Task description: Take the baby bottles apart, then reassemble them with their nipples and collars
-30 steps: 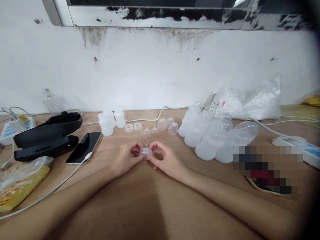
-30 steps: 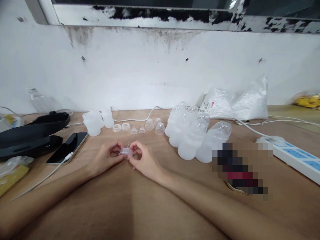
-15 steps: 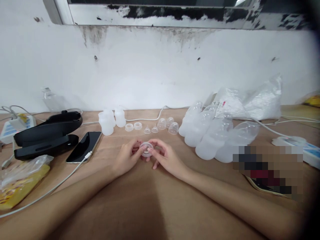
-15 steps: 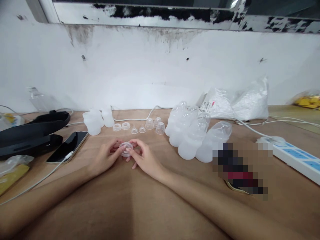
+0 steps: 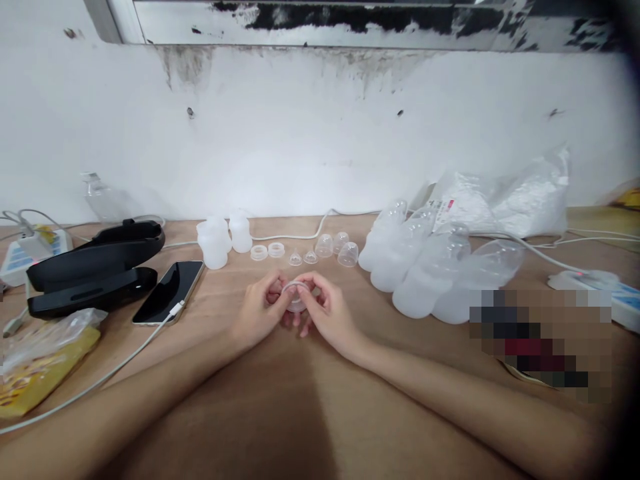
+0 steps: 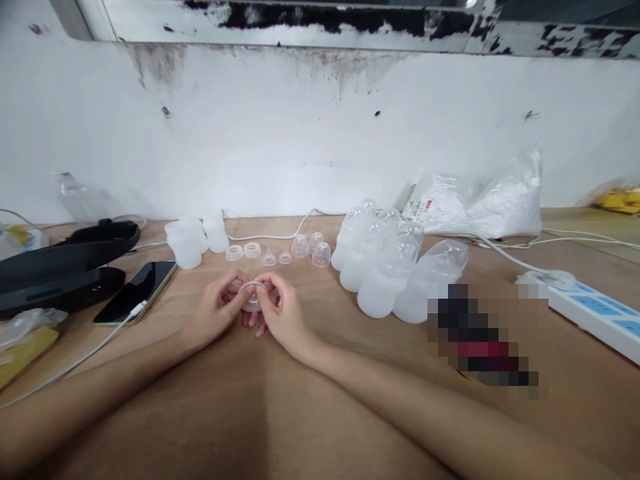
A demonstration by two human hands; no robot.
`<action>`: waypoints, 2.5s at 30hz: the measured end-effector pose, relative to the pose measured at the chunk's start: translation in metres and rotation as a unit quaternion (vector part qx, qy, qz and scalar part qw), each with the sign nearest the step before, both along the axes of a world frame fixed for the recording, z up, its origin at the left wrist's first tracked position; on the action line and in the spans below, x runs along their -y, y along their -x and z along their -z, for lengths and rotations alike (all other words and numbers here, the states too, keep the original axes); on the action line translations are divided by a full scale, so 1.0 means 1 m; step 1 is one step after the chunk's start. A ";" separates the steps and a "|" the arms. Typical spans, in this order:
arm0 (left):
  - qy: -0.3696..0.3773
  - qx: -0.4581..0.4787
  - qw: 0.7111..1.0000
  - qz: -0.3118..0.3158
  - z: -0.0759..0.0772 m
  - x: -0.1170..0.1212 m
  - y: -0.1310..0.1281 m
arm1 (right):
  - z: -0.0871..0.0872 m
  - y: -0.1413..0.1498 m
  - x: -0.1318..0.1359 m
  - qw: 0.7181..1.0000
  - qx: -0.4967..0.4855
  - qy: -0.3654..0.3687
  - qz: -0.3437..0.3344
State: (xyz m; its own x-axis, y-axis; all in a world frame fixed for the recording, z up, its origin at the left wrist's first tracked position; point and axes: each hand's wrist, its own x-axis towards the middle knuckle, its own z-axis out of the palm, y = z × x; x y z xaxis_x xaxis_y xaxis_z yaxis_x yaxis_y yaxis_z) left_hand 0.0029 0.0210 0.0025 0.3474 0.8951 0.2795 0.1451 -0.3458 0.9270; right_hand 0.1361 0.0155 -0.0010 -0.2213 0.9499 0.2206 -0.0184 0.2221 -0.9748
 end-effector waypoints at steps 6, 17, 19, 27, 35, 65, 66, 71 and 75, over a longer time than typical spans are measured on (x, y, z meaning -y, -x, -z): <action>-0.052 -0.068 0.995 -0.051 0.000 0.001 0.002 | -0.001 -0.001 -0.001 1.000 -0.002 0.014 -0.008; -0.050 -0.090 0.995 -0.004 -0.004 0.000 0.009 | 0.001 -0.010 -0.004 0.998 0.019 -0.007 -0.060; -0.049 -0.110 0.992 0.044 -0.010 -0.003 0.016 | 0.000 -0.015 -0.005 0.995 0.016 -0.013 -0.098; -0.100 -0.236 0.964 0.074 -0.017 -0.004 0.027 | 0.000 -0.017 -0.001 0.990 0.097 -0.051 -0.089; -0.106 -0.277 0.954 0.037 -0.014 -0.004 0.020 | 0.004 -0.010 -0.001 0.995 0.063 0.003 -0.077; -0.141 -0.294 0.945 -0.001 -0.011 -0.002 0.017 | 0.006 -0.007 -0.008 0.996 -0.007 0.075 -0.036; -0.148 -0.290 0.945 -0.006 -0.010 -0.002 0.018 | 0.006 -0.007 -0.009 0.997 -0.011 0.074 -0.034; -0.149 -0.267 0.950 -0.057 -0.005 -0.002 0.017 | 0.005 -0.008 -0.004 0.999 0.020 0.019 -0.024; -0.146 -0.253 0.955 -0.056 -0.004 -0.001 0.015 | 0.002 -0.006 0.005 0.990 0.122 -0.064 0.004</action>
